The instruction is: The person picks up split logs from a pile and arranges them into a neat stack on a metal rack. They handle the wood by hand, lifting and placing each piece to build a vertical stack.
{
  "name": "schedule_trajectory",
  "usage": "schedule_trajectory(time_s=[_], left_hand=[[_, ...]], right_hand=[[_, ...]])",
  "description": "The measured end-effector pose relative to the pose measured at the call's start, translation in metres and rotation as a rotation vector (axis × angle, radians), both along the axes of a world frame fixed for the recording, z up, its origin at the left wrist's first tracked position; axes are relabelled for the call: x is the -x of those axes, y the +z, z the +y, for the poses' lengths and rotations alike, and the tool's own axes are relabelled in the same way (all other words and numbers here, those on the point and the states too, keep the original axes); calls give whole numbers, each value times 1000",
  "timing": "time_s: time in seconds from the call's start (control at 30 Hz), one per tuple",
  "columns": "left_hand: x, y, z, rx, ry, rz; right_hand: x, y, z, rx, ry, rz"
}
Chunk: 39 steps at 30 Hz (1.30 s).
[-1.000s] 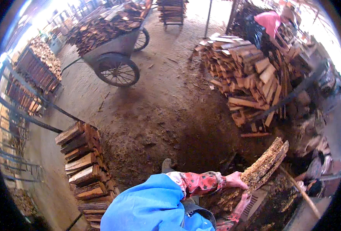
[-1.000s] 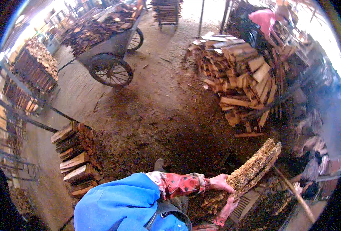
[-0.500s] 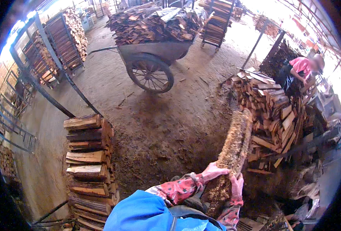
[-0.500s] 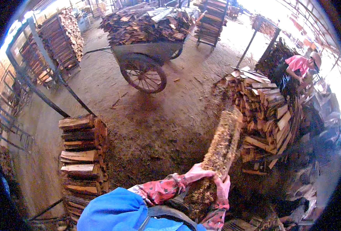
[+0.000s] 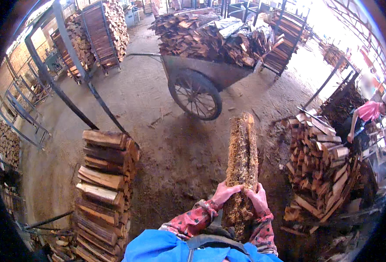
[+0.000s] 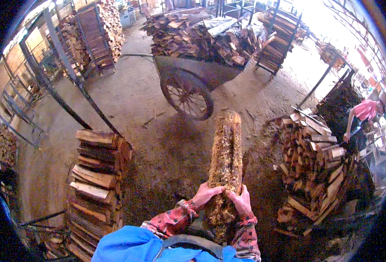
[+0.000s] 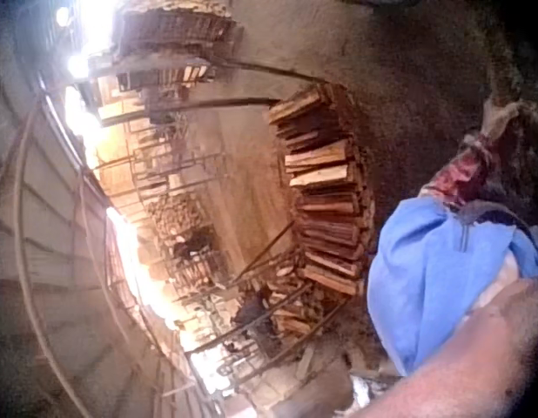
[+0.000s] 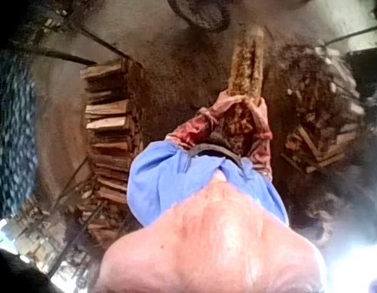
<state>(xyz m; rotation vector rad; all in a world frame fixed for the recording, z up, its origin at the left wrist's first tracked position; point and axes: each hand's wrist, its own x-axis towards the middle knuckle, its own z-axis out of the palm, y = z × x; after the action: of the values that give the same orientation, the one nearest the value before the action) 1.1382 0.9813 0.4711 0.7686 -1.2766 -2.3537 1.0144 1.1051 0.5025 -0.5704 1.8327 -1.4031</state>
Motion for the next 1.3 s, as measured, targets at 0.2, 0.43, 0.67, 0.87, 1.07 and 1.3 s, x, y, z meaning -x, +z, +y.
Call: schedule_trajectory(time_s=[0.2,0.43,0.67,0.87,1.07,1.3], left_hand=[[6,2,35,21,123,4],[20,10,70,33,367,10],[62,-93,56,267,481,103],[72,-136,36,361,476,189],[80,-173,7,466,447,274],[90,-185,-38,740,446,333]], right_hand=[[24,-7,13,14,81,37],[57,-4,22,115,317,42],[94,-82,3,290,406,59],[105,-128,-15,444,437,92],[122,-185,-47,633,478,128],[134,-227,-108,897,499,90]])
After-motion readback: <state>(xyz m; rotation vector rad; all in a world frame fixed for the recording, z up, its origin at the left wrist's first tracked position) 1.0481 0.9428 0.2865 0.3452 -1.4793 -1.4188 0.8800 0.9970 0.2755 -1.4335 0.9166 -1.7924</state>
